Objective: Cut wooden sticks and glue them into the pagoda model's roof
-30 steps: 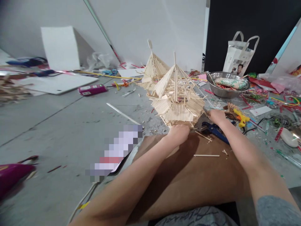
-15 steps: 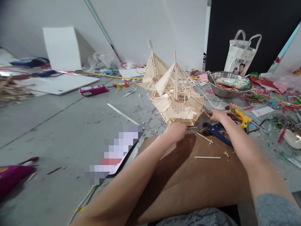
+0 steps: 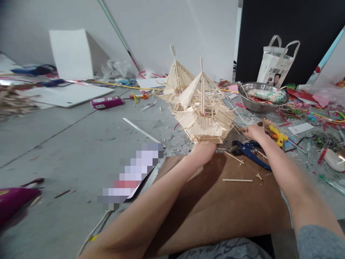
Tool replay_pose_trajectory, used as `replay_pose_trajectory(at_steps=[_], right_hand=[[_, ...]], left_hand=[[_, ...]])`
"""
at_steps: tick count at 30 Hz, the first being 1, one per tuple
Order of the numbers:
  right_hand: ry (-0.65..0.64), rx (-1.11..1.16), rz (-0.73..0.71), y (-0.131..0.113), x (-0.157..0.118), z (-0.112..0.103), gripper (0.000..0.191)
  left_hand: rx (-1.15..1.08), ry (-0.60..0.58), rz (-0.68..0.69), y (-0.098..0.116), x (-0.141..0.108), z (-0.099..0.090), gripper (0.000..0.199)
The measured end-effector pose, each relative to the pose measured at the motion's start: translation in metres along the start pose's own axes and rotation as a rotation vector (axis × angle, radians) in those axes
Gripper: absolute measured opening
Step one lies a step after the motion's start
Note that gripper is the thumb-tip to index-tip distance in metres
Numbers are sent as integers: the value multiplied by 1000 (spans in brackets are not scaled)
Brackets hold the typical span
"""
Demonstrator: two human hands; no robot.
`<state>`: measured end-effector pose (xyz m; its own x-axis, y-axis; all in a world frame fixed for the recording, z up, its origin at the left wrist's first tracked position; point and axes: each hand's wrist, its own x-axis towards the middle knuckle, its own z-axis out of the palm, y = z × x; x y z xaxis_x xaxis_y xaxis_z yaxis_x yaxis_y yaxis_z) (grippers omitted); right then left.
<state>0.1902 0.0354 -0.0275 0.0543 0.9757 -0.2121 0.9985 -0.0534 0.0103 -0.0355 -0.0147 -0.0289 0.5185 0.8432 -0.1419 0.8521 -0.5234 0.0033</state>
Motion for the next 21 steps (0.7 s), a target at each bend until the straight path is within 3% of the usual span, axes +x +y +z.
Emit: replay_pose_trajectory(at_steps=[11,14,17,21], right_hand=[[184,145,-209,-20,-33,-8,26],[170,367,-353,-26,-49,-11,23],[118,694,-470,-34,-65,-17,26],[64,1116,-435,-46,-75,-30,29]], left_hand=[[-39,15,73,1,1,0,25],[-169,39,153,-3,-1,-9,21],[-452,93,229,-7,-6,-21,20],[-796,168,224,-9,-12,-32,14]])
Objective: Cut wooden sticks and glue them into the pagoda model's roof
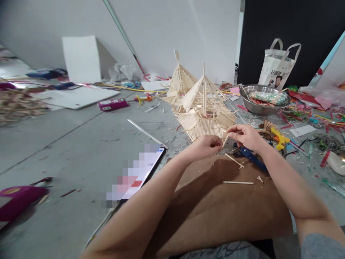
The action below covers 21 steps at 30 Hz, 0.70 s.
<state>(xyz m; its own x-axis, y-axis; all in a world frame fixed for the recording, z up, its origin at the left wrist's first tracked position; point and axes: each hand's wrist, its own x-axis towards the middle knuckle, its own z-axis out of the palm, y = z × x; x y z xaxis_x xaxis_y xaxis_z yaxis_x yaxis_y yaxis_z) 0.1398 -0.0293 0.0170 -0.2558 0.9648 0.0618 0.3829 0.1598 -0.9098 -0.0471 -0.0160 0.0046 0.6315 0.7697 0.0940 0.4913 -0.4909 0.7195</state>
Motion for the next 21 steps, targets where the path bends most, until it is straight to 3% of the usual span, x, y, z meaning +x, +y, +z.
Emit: replay_pose_trajectory(at_steps=[4,11,17,21], right_hand=[[51,171,-4,-15,10,5,33],[41,92,-131,-38,37,0,29],[231,121,-279,-51,49,-5,26],[342,155,-283,-49,44,2,26]], left_hand=[[-185,104,23,2,-1,-2,8],[-544,346,-18,5,2,-5,10],[-1001,595,-19,16,13,0,25],[-1069,643,-47,22,23,9,36]])
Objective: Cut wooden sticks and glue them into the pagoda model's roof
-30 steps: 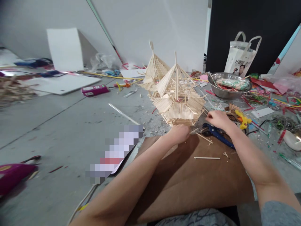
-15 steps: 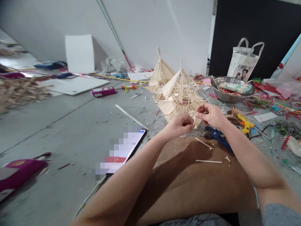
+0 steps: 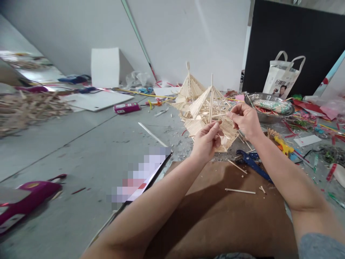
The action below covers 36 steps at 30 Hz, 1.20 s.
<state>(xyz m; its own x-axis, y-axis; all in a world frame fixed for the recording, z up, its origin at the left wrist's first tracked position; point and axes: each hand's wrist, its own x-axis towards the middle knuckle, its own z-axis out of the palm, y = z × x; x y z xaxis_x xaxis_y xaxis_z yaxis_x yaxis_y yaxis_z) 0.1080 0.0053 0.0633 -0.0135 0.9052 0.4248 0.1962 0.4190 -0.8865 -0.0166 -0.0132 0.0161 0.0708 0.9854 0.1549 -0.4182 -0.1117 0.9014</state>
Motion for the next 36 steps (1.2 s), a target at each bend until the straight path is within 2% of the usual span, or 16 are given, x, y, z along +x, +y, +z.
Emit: replay_pose_trajectory(at_steps=[6,11,14,16,19,21,24,27,31,34,36], right_hand=[[-123,-77,42,-2,-19,2,31],[-115,-418,-63,-9,-11,-8,21],[-99,-471,-115,-11,-2,-7,20],[-153,-449,-125,-10,2,-4,19],[-257,-399,-108,-12,2,-2,17],[-254,-345,-74,-15,-3,-6,15],[-184,-242,9,-15,-19,-20,17],[-206,-227,110,0,-43,-32,19],[-378,-378,268,38,-73,-28,17],[-476,-659,215,58,-83,-21,18],[-516,-821,179,59,-84,-22,23]], left_hand=[[-18,76,67,2,4,16,33],[63,38,163,8,6,13,26],[175,-41,156,6,6,8,28],[261,-91,151,4,5,5,28],[436,-157,218,5,5,1,26],[594,-236,255,13,5,-4,26],[839,-473,196,33,5,-15,32],[1069,-568,144,49,4,-25,32],[1247,-667,125,50,-1,-25,30],[1344,-740,105,38,-7,-20,28],[1406,-806,104,27,-12,-17,27]])
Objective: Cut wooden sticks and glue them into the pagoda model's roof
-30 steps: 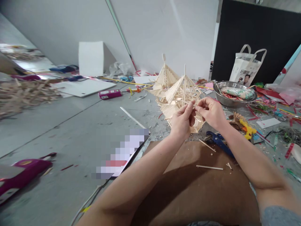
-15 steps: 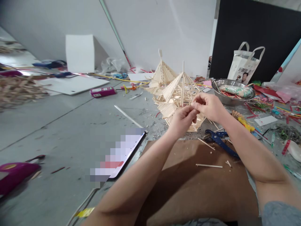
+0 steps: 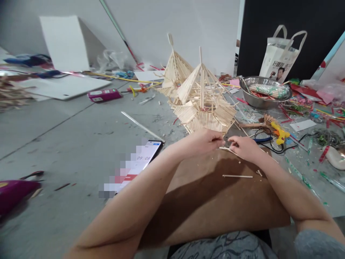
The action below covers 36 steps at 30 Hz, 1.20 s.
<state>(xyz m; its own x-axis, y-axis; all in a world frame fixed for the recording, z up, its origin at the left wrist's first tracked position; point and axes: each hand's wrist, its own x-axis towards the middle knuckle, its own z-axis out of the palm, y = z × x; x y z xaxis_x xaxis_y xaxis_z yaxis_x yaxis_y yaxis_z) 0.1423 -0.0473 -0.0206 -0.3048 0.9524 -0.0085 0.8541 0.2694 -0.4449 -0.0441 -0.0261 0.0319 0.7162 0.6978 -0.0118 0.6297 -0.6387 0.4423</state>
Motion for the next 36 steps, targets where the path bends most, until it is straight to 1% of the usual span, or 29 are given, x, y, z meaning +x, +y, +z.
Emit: replay_pose_trajectory(at_steps=[1,3,5,8,10,12,14,16,19,21,24,27,29,32,36], right_hand=[[-18,-65,-9,0,-1,-3,24],[-100,-181,-46,0,-6,-13,20],[-245,-270,-96,-2,-13,-21,17],[-462,-324,-122,-4,-25,-23,15],[-539,-326,-116,-2,-30,-21,14],[-536,-322,-110,3,-31,-21,15],[-474,-316,-89,12,-30,-24,18],[-408,-307,-15,21,-27,-30,20],[-383,-262,124,32,-25,-39,19],[-386,-209,180,40,-25,-45,19],[-336,-157,253,54,-25,-53,19],[-280,-165,344,71,-28,-62,19],[-269,-194,392,80,-30,-65,18],[-296,-252,431,87,-31,-63,16],[-385,-351,427,85,-25,-50,17]], left_hand=[[38,-30,18,1,1,6,27],[89,-107,49,1,2,19,27],[116,-199,57,0,2,30,26],[154,-276,74,-3,3,45,27],[190,-289,66,-7,3,55,28],[234,-263,48,-11,6,67,29],[299,-168,-11,-15,10,79,36],[342,-113,-36,-19,14,89,45],[367,-55,-28,-24,19,98,52],[381,-29,-9,-27,20,99,54],[404,-11,20,-31,20,97,53],[423,6,26,-35,21,96,51],[436,13,26,-37,22,96,50],[454,9,25,-41,24,95,50],[458,-5,5,-43,27,92,51]])
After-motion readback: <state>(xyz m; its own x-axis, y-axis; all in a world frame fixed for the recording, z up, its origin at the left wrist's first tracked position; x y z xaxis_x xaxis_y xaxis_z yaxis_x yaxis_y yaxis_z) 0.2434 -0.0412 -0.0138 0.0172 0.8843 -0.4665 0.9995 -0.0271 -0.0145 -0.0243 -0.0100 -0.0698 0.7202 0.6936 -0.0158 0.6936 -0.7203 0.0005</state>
